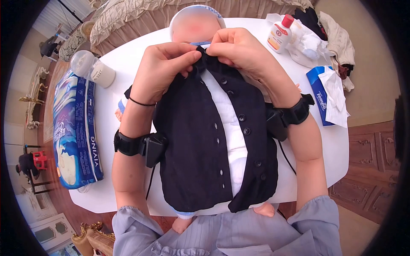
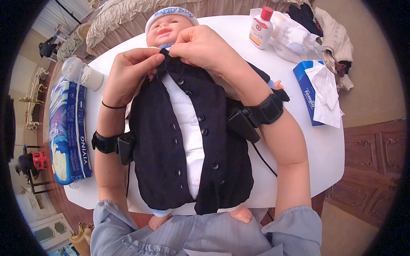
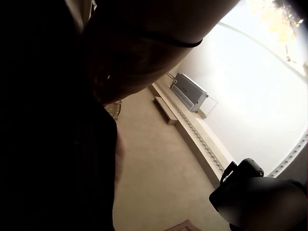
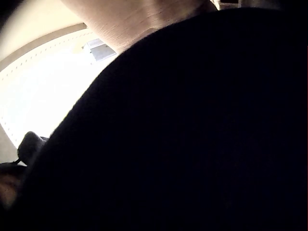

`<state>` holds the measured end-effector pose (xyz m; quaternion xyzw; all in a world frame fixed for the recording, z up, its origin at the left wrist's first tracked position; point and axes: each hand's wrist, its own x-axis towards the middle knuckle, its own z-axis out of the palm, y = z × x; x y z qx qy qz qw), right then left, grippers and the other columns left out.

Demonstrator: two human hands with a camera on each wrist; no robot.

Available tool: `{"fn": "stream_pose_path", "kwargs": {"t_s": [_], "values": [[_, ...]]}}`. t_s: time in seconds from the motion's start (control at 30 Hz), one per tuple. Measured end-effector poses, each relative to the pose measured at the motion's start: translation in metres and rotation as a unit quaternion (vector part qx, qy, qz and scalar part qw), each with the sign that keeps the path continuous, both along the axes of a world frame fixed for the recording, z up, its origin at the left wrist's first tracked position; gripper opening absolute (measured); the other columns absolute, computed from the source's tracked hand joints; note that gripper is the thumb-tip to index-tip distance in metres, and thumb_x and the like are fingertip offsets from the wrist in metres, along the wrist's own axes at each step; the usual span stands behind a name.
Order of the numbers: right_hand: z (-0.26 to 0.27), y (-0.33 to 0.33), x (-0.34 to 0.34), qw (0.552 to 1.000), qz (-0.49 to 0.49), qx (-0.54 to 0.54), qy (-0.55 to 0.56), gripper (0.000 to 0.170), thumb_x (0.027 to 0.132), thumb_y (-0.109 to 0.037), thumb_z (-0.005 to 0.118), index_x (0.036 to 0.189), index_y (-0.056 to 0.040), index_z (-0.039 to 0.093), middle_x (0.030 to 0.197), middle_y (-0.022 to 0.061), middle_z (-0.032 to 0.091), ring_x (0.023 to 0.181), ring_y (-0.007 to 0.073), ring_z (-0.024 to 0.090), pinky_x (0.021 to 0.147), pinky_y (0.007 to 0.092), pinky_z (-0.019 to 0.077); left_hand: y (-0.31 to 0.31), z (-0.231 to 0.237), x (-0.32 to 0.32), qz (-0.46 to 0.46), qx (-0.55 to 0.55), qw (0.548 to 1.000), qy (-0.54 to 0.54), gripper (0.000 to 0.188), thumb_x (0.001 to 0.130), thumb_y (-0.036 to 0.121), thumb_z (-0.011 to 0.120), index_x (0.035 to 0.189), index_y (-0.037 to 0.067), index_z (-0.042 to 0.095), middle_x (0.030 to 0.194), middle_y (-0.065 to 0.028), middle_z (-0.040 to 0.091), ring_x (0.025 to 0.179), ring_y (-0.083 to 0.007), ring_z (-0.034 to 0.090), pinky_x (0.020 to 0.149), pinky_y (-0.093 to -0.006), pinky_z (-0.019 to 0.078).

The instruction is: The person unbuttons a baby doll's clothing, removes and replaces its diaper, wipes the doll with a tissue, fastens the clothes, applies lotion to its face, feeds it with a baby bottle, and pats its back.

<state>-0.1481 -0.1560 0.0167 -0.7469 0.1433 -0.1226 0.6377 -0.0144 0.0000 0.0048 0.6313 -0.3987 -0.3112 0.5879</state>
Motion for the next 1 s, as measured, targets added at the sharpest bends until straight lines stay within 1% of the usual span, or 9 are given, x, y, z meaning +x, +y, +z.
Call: {"fn": "stream_pose_path", "kwargs": {"t_s": [0.2,0.27,0.37,0.43,0.47,0.53,0.63,0.73,1.0], "values": [[-0.006,-0.001,0.003,1.0,-0.003,-0.004,-0.007,0.015,0.082,-0.016,0.067,0.071,-0.0099,0.058,0.058,-0.0044,0.051,0.049,0.001,0.041,0.045,0.0173,0.0268,0.0,0.001,-0.003,0.007,0.007,1.0,-0.017,0.022,0.088,0.009,0.072,0.105,-0.005,0.07,0.084,-0.0048,0.069,0.068,-0.0068,0.06,0.06,-0.0196,0.0469],[-0.012,-0.001,0.006,0.998,-0.02,-0.05,-0.018,0.013,0.082,-0.014,0.067,0.073,-0.0084,0.059,0.06,-0.0039,0.052,0.05,0.0012,0.043,0.047,0.0171,0.028,0.0,0.003,-0.005,0.01,0.009,0.999,-0.035,0.022,0.089,0.009,0.071,0.105,-0.005,0.07,0.084,-0.0053,0.069,0.068,-0.0071,0.061,0.06,-0.0199,0.0472],[-0.012,0.0,0.005,0.998,-0.024,-0.049,-0.014,0.011,0.082,-0.012,0.067,0.075,-0.0069,0.061,0.061,-0.0034,0.054,0.052,0.0015,0.044,0.048,0.0171,0.0292,0.0,0.006,-0.006,0.005,0.023,0.999,-0.047,0.022,0.091,0.008,0.068,0.108,-0.006,0.068,0.084,-0.0077,0.069,0.069,-0.0084,0.062,0.062,-0.0212,0.0488],[-0.012,0.001,0.005,0.999,-0.025,-0.043,-0.02,0.011,0.082,-0.013,0.067,0.076,-0.0064,0.061,0.061,-0.0033,0.054,0.052,0.0016,0.045,0.048,0.0171,0.0293,-0.001,0.004,-0.005,-0.006,-0.002,1.0,0.008,0.023,0.092,0.007,0.065,0.11,-0.007,0.067,0.084,-0.0099,0.069,0.069,-0.01,0.064,0.062,-0.0213,0.0507],[-0.012,0.002,0.005,0.999,-0.026,-0.035,-0.025,0.011,0.082,-0.013,0.068,0.077,-0.006,0.062,0.062,-0.0033,0.054,0.053,0.0016,0.045,0.049,0.0171,0.0295,-0.001,0.002,-0.003,-0.005,-0.003,1.0,0.008,0.023,0.092,0.007,0.065,0.11,-0.007,0.067,0.084,-0.0099,0.069,0.069,-0.01,0.064,0.062,-0.0213,0.0507],[-0.011,0.004,0.004,0.998,-0.031,-0.042,-0.025,0.011,0.083,-0.014,0.068,0.077,-0.0056,0.062,0.062,-0.0034,0.054,0.053,0.0016,0.045,0.049,0.0171,0.0296,-0.002,-0.003,-0.001,-0.005,-0.042,0.998,0.037,0.022,0.092,0.006,0.062,0.104,-0.011,0.067,0.084,-0.0137,0.07,0.074,-0.0155,0.069,0.06,-0.023,0.0555],[-0.01,0.004,0.004,0.998,-0.037,-0.047,-0.023,0.012,0.084,-0.014,0.068,0.079,-0.0046,0.063,0.062,-0.0034,0.054,0.053,0.0015,0.046,0.049,0.0171,0.0298,-0.002,-0.002,-0.002,-0.008,-0.048,0.997,0.056,0.021,0.09,0.004,0.063,0.104,-0.011,0.066,0.085,-0.0145,0.07,0.073,-0.0161,0.07,0.057,-0.0222,0.0561],[-0.009,0.005,0.004,0.998,-0.038,-0.04,-0.022,0.012,0.085,-0.014,0.068,0.081,-0.0037,0.064,0.062,-0.0035,0.055,0.053,0.0013,0.046,0.049,0.017,0.03,-0.003,-0.002,-0.005,0.003,-0.018,1.0,0.011,0.021,0.091,0.006,0.066,0.108,-0.006,0.066,0.084,-0.0104,0.069,0.069,-0.0117,0.067,0.054,-0.0195,0.0524],[-0.011,0.005,0.003,0.998,-0.03,-0.034,-0.038,0.011,0.087,-0.014,0.067,0.086,-0.0023,0.065,0.063,-0.0039,0.055,0.054,0.001,0.046,0.049,0.0165,0.0303,-0.006,0.0,-0.011,0.02,-0.033,0.999,-0.009,0.018,0.089,0.002,0.066,0.104,-0.007,0.066,0.085,-0.0108,0.069,0.069,-0.0127,0.069,0.052,-0.0196,0.0533]]}}
